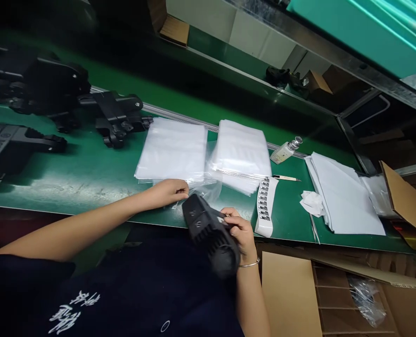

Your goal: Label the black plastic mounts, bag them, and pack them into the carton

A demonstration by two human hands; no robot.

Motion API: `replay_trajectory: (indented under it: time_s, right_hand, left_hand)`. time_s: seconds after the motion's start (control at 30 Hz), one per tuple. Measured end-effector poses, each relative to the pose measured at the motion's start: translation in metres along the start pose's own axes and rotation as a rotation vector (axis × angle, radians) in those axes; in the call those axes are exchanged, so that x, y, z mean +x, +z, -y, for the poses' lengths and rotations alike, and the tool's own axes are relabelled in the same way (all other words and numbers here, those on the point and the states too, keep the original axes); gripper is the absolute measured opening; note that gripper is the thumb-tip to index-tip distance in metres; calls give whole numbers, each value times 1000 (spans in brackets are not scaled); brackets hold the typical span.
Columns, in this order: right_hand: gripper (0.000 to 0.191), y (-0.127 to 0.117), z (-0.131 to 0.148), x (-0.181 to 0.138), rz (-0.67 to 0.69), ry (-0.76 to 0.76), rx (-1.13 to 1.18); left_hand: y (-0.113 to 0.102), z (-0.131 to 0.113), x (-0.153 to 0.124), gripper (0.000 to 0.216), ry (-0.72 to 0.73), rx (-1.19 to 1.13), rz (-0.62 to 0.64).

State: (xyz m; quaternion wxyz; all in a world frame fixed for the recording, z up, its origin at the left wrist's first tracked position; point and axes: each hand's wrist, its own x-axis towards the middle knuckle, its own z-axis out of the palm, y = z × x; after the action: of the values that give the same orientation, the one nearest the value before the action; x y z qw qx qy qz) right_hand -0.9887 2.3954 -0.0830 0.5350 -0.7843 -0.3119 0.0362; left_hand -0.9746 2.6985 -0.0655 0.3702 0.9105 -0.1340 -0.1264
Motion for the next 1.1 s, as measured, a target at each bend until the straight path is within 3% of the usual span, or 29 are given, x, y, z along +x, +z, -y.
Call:
replay_trajectory:
  time_s: [0.1, 0.2, 0.37, 0.53, 0.6, 0.73, 0.83, 0.97, 1.1]
  right_hand:
    - [37, 2, 13, 7, 91, 48, 98]
    - [25, 10, 24, 11, 93, 100, -91]
    - [25, 32, 27, 11, -135, 40, -372]
    - [27, 37, 25, 3, -442, 192, -378]
    - [29, 40, 25, 2, -488, 202, -414]
    - [28, 52, 25, 4, -391, -15, -565]
    - [28, 53, 25, 1, -322, -150, -608]
    - [32, 30, 24, -11, -288, -233, -620]
    - [33, 6, 26, -12, -73, -370, -559]
  left_hand:
    - [2, -6, -8, 20, 2, 101, -82]
    - [3, -15, -21, 21, 45, 213, -148]
    - [6, -26, -37, 17, 162, 281, -104]
    - [2, -27, -36, 13, 90, 251, -112]
    - [3, -34, -31, 13, 135, 216, -102]
    - [11, -60, -9, 14, 227, 217, -159]
    - [8, -70, 6, 14, 170, 197, -194]
    - [-10, -62, 11, 18, 25, 24, -261]
    - [-11, -66, 5, 18, 48, 6, -210]
